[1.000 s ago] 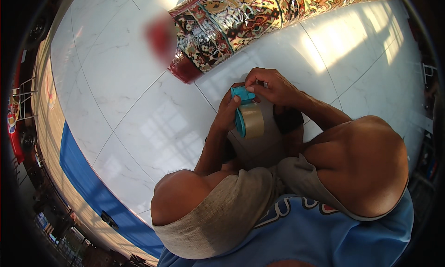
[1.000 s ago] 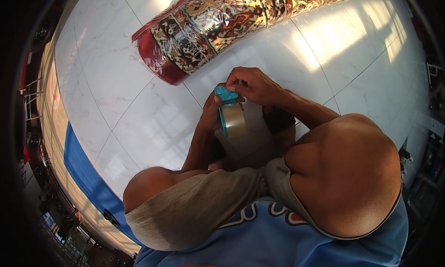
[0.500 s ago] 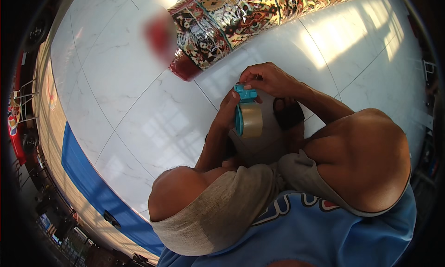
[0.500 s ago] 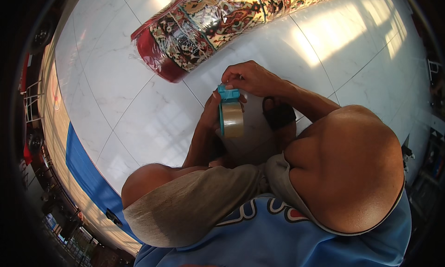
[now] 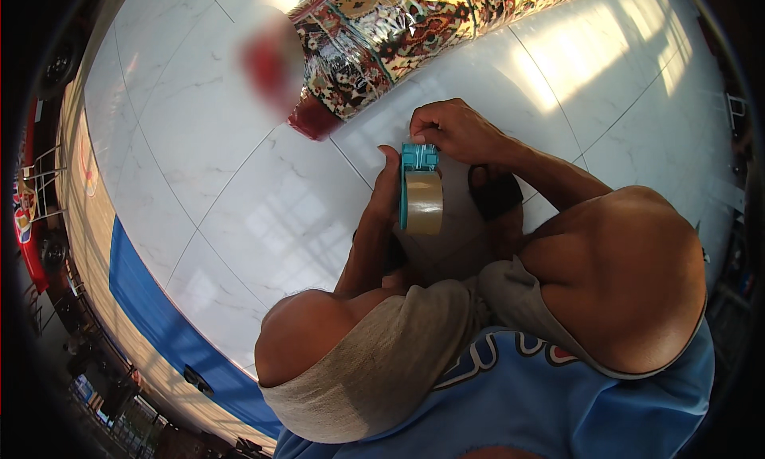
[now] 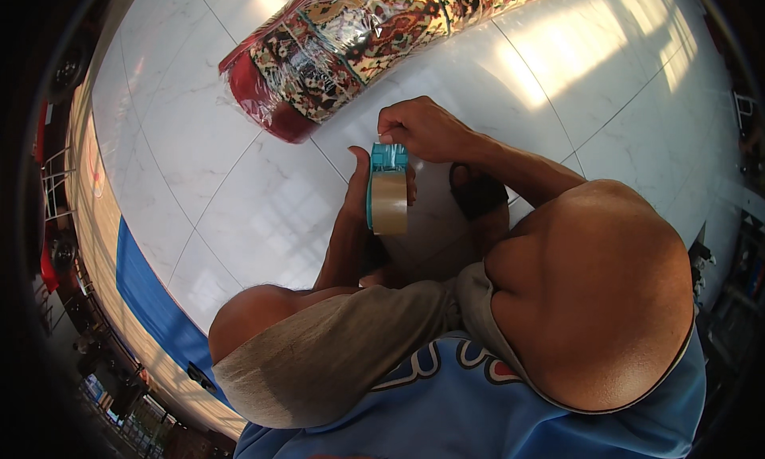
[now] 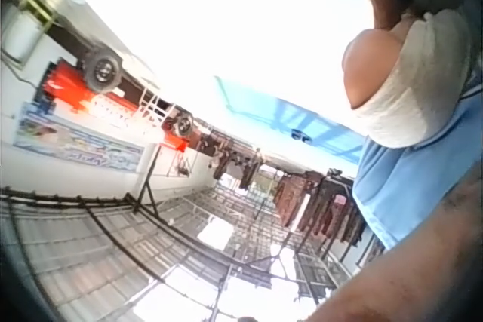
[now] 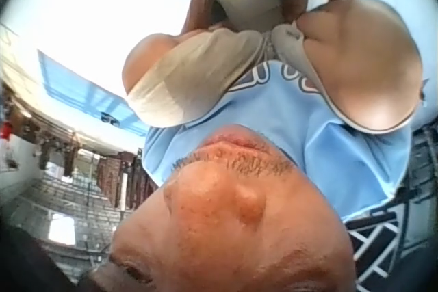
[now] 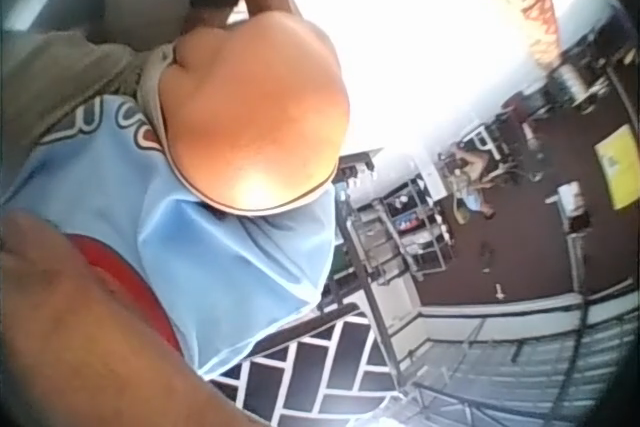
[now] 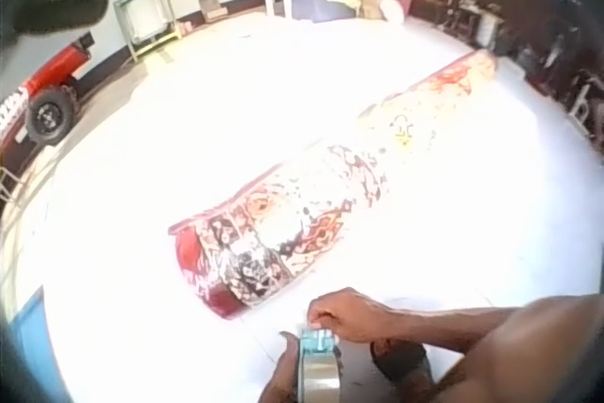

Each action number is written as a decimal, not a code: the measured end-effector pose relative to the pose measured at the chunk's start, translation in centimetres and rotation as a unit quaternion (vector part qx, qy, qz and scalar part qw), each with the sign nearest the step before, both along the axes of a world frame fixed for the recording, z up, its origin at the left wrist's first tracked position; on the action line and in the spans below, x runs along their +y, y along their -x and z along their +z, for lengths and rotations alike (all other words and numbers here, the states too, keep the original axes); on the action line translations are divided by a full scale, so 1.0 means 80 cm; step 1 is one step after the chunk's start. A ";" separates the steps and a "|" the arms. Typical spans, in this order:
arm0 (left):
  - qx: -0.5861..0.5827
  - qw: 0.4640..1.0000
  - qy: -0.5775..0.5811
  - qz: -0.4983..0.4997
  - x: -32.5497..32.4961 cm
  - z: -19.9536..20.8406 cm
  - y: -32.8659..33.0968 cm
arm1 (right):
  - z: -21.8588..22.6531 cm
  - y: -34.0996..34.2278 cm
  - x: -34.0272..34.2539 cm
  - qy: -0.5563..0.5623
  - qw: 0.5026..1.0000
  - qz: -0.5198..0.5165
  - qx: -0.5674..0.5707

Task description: Taping a rolled carpet for packaging.

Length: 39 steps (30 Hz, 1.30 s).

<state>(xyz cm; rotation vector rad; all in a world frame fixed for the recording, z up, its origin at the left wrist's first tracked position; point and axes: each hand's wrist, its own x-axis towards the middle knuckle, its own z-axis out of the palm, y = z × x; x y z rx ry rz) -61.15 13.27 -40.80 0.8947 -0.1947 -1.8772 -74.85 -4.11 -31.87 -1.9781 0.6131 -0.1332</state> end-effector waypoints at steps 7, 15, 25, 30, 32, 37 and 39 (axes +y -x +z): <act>0.053 0.998 -0.047 0.002 0.006 0.026 0.011 | 0.004 0.002 -0.032 -0.046 0.998 -0.015 0.025; 0.059 0.998 -0.021 -0.027 0.011 0.022 -0.011 | 0.010 -0.016 -0.055 -0.066 0.996 0.004 0.057; 0.156 0.987 0.035 -0.011 0.047 0.038 0.005 | 0.026 -0.019 -0.109 -0.107 0.994 0.019 0.010; 0.081 0.994 0.070 0.034 0.053 0.034 -0.012 | 0.026 -0.040 -0.102 -0.120 0.991 0.059 -0.001; 0.035 0.995 0.076 0.054 0.057 0.039 -0.025 | 0.030 -0.047 -0.103 -0.032 0.981 0.110 -0.159; -0.122 0.990 0.049 0.047 0.066 0.072 -0.054 | 0.046 -0.042 -0.109 -0.048 0.986 0.123 -0.097; -0.183 0.982 0.027 0.041 0.065 0.090 -0.056 | 0.049 -0.043 -0.107 -0.124 0.984 0.116 -0.051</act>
